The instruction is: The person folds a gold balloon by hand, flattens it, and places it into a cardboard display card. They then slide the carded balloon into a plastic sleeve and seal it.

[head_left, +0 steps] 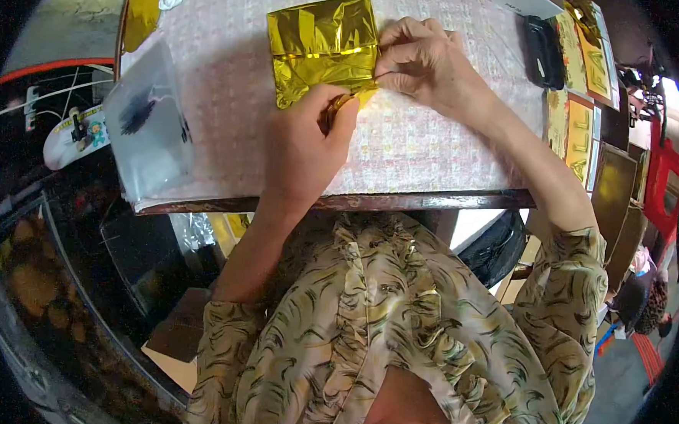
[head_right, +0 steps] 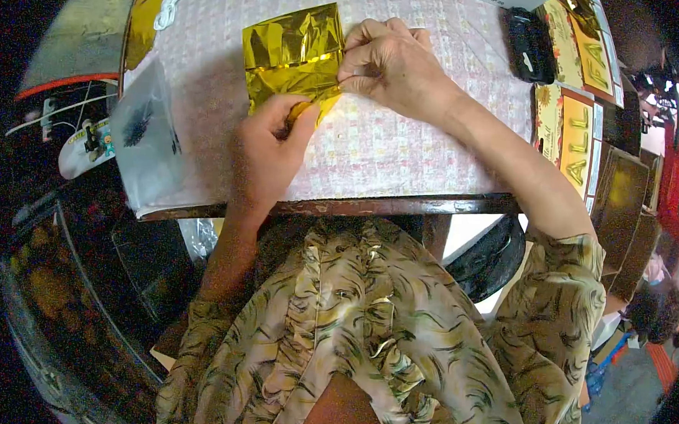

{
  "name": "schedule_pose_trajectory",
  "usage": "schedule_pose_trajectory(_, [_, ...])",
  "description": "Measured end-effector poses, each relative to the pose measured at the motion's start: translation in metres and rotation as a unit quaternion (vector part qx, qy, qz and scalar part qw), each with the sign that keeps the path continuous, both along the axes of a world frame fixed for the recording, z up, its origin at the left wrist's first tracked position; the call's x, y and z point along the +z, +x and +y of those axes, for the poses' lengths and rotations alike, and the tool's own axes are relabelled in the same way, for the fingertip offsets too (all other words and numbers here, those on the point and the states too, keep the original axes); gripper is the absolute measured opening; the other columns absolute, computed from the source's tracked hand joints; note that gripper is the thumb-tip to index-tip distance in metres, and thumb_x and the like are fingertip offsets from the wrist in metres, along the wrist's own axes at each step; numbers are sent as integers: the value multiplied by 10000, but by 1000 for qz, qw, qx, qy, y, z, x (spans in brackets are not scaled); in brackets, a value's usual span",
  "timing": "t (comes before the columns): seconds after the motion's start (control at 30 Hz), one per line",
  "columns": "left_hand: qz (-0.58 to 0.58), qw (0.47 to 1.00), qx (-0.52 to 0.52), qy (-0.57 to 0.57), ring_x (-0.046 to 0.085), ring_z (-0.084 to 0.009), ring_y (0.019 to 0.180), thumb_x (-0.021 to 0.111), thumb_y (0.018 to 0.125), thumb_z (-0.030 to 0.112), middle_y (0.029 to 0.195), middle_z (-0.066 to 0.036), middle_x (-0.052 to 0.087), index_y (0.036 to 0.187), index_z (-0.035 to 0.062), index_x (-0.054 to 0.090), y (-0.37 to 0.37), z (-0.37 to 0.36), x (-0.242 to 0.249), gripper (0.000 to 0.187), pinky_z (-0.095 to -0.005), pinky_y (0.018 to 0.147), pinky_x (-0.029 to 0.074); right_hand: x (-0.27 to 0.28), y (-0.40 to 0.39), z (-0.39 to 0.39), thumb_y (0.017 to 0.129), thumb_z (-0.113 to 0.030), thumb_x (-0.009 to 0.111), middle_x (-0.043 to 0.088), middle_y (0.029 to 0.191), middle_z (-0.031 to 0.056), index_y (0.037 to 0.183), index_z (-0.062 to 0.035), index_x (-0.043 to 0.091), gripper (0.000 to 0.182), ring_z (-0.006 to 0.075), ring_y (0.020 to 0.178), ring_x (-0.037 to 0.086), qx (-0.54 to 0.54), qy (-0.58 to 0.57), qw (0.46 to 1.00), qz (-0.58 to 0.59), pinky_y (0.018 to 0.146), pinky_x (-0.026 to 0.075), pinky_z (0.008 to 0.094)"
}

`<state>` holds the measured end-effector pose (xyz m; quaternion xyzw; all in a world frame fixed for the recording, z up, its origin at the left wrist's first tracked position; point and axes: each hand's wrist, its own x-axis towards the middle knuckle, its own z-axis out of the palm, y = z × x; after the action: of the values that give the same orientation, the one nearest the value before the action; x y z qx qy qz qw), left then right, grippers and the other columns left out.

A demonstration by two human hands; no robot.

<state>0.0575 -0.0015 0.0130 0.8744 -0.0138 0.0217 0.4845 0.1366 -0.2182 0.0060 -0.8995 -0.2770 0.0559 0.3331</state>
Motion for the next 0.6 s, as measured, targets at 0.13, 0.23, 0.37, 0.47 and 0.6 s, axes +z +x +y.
schedule_pose_trajectory(0.13, [21, 1000, 4, -22, 725, -233, 634, 739, 916, 161, 722, -167, 695, 922, 7, 709, 10, 6, -6, 157, -341, 583, 526, -7, 1, 3, 796, -218, 847, 642, 1087, -40, 931, -172, 793, 152, 230, 1090, 546, -16, 6, 999, -27, 988, 349, 433])
schedule_pose_trajectory(0.23, [38, 999, 12, -12, 718, -233, 621, 744, 907, 165, 722, -173, 696, 919, -1, 718, 17, 10, -10, 169, -340, 575, 521, -2, -2, 6, 827, -166, 827, 631, 1101, -12, 951, -131, 769, 141, 250, 1079, 546, -22, 15, 999, -20, 1004, 349, 433])
schedule_pose_trajectory(0.37, [71, 997, 11, 3, 704, -238, 597, 742, 895, 172, 701, -178, 689, 876, -10, 723, 26, 17, -16, 184, -346, 554, 504, -2, -3, 12, 834, -158, 818, 638, 1090, 15, 909, -108, 728, 127, 262, 1036, 551, -42, 10, 999, -10, 975, 363, 437])
schedule_pose_trajectory(0.47, [84, 996, 5, 0, 689, -249, 574, 735, 893, 190, 679, -182, 676, 834, -14, 717, 31, 18, -17, 213, -361, 540, 490, 0, -5, 16, 840, -153, 812, 641, 1079, 32, 895, -96, 705, 133, 272, 1013, 555, -52, -5, 999, -16, 956, 381, 441])
schedule_pose_trajectory(0.6, [128, 991, -31, 7, 673, -287, 559, 717, 891, 224, 672, -200, 657, 795, -20, 696, 39, 24, -18, 263, -393, 538, 489, -2, -9, 18, 823, -114, 814, 647, 1077, 72, 927, -61, 708, 158, 286, 942, 570, -55, -38, 995, -68, 892, 441, 417])
